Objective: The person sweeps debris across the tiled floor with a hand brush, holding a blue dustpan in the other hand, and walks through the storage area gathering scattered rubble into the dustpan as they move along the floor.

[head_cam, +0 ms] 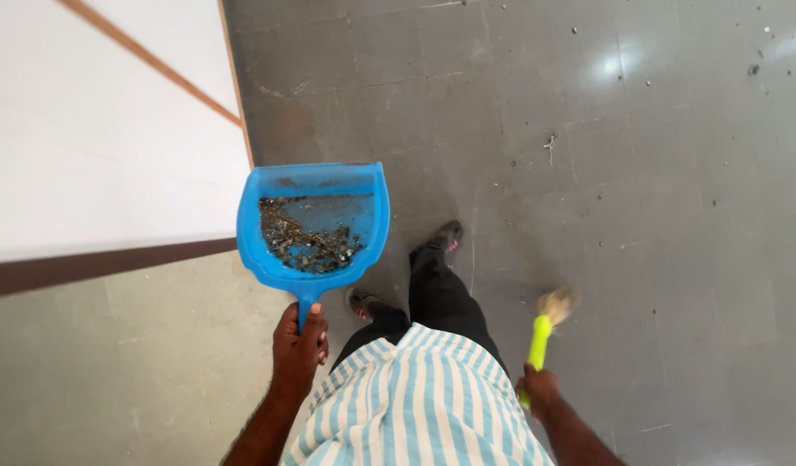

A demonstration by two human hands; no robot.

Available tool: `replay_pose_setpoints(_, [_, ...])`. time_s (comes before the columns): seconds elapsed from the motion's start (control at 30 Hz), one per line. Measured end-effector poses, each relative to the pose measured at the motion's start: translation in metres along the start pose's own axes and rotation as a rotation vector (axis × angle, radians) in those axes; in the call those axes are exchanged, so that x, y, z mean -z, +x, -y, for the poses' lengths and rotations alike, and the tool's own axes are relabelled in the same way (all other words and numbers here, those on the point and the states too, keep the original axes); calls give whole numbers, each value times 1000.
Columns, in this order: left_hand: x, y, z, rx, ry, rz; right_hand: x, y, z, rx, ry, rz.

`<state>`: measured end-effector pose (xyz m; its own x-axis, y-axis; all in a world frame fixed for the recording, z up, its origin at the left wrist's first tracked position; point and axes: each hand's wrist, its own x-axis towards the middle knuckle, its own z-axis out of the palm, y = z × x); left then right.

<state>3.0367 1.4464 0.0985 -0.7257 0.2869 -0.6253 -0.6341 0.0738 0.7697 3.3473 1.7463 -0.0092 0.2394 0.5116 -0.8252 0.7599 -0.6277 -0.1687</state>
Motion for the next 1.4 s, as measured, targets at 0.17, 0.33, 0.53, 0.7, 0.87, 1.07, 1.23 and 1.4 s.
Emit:
replay_pose_setpoints(0.17, [-5,11,-17,2,65,-52,-41,8,83,-99,71,257])
replay_pose_setpoints(0.33, [-22,25,-40,62,96,-131,-89,24,219,301,-534,331])
replay_pose_setpoints(0.53, [-67,63,-69,29,117,-50,-70,42,316,391,326,386])
replay_pose_setpoints(0.7, [-110,93,-81,-45,100,28,-26,40,252,438,347,92])
replay_pose_setpoints(0.87, [-132,111,-78,-26,132,95,8,44,147,165,-203,-320])
replay_pose_setpoints(1.07, [-138,126,-78,4,233,178,44,76,140,19,-382,-251])
replay_pose_setpoints(1.23, [-143,128,-89,17,277,143,43,94,199,83,-345,17])
replay_pose_setpoints(1.4, [-145,128,-102,-2,276,127,15,101,277,504,-482,63])
